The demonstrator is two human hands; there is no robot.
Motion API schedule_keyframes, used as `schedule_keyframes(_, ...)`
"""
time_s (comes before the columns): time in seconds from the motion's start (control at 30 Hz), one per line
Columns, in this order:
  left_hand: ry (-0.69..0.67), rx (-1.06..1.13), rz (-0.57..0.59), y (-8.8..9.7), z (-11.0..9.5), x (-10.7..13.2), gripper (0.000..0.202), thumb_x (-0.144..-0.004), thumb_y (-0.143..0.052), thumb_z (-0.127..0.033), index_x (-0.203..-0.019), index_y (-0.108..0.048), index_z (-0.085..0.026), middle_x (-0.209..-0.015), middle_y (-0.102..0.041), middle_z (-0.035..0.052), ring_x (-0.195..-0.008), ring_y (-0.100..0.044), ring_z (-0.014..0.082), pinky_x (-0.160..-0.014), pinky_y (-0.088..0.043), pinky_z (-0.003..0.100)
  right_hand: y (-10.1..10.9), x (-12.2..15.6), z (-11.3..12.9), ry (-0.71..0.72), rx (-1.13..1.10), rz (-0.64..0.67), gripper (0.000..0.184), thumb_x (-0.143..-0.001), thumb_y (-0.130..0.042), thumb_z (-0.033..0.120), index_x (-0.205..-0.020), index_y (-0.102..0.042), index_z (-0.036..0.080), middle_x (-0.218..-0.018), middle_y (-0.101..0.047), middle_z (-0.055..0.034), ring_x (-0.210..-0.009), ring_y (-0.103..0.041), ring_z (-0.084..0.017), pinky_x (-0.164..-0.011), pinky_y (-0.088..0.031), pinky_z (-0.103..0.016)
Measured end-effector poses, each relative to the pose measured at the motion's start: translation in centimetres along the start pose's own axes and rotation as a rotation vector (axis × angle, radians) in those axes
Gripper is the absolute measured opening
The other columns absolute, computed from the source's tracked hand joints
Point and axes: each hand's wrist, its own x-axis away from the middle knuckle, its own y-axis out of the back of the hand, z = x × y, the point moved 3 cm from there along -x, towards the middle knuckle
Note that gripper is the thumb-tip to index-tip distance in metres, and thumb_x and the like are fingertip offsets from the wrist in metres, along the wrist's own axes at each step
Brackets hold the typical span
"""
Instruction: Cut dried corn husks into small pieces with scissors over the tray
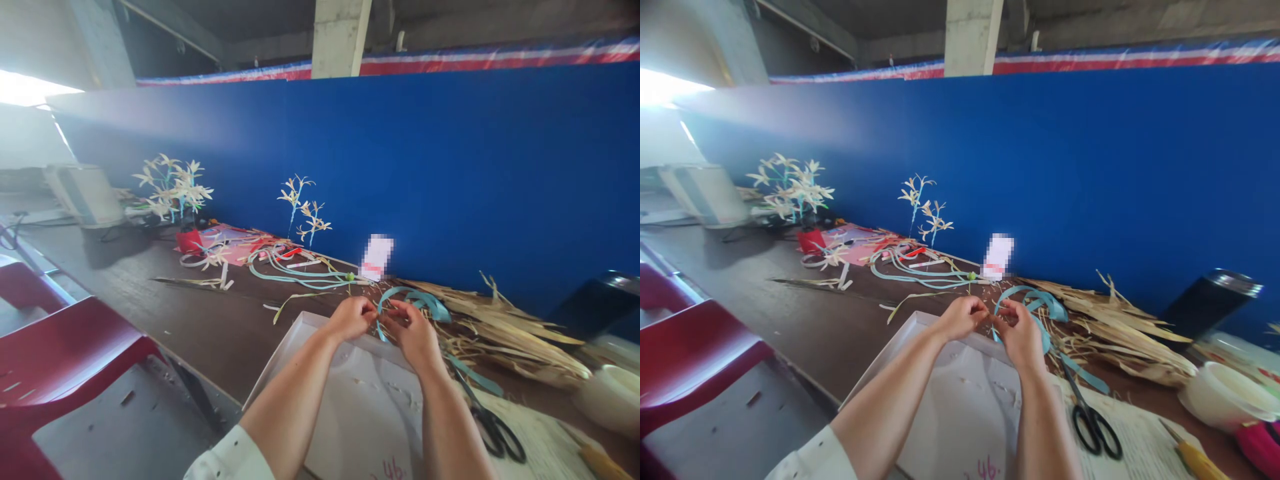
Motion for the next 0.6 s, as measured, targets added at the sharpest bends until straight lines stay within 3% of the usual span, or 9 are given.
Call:
schedule_keyframes(0.13, 0.019, 0.031, 0.010, -0.49, 0.32, -0.19, 0.020, -0.077, -0.047, -0.027, -0.075, -0.063, -0.015, -0.064, -0.060, 0.0026, -0.060, -0.053, 0.0125, -0.057, -0.040, 0.022, -0.14, 0.22, 0.88, -0.011, 0.007, 0.024, 0.043, -0.058, -0.073, 0.038, -0.096, -0.065, 0.020, -0.083, -0.068, -0.0054, -0.073, -0.062, -0.022, -0.066, -0.047, -0.033)
schedule_keyframes(0.27, 0.174, 0.423, 0.111, -0.90, 0.68, -0.27, 0.020, -0.077, -0.052, -0.031, -0.079, -0.060, -0.013, -0.068, -0.058, 0.0024, -0.059, -0.051, 0.0102, -0.054, -0.043, 0.022, -0.14, 0.31, 0.89, -0.122, -0.153, 0.087, 0.047, -0.061, -0.072, 0.040, -0.102, -0.063, 0.019, -0.088, -0.067, -0.0056, -0.072, -0.061, -0.020, -0.060, -0.046, -0.030)
schedule_keyframes(0.37, 0.200, 0.665, 0.139, -0.88, 0.61, -0.23, 0.027, -0.073, -0.060, -0.038, -0.080, -0.059, -0.011, -0.073, -0.058, 0.0036, -0.063, -0.051, 0.0096, -0.053, -0.044, 0.021, -0.18, 0.40, 0.75, -0.184, -0.268, 0.126, 0.051, -0.060, -0.074, 0.041, -0.105, -0.062, 0.020, -0.090, -0.066, -0.0044, -0.064, -0.057, -0.016, -0.051, -0.043, -0.026)
schedule_keyframes(0.6, 0.236, 0.776, 0.166, -0.57, 0.59, -0.02, 0.044, -0.067, -0.065, -0.049, -0.087, -0.064, -0.010, -0.086, -0.063, 0.0092, -0.068, -0.055, 0.0105, -0.058, -0.046, 0.023, 0.24, 0.48, 1.05, -0.197, -0.251, 0.090, 0.055, -0.060, -0.073, 0.045, -0.106, -0.062, 0.017, -0.078, -0.064, -0.0031, -0.052, -0.050, -0.011, -0.044, -0.035, -0.023)
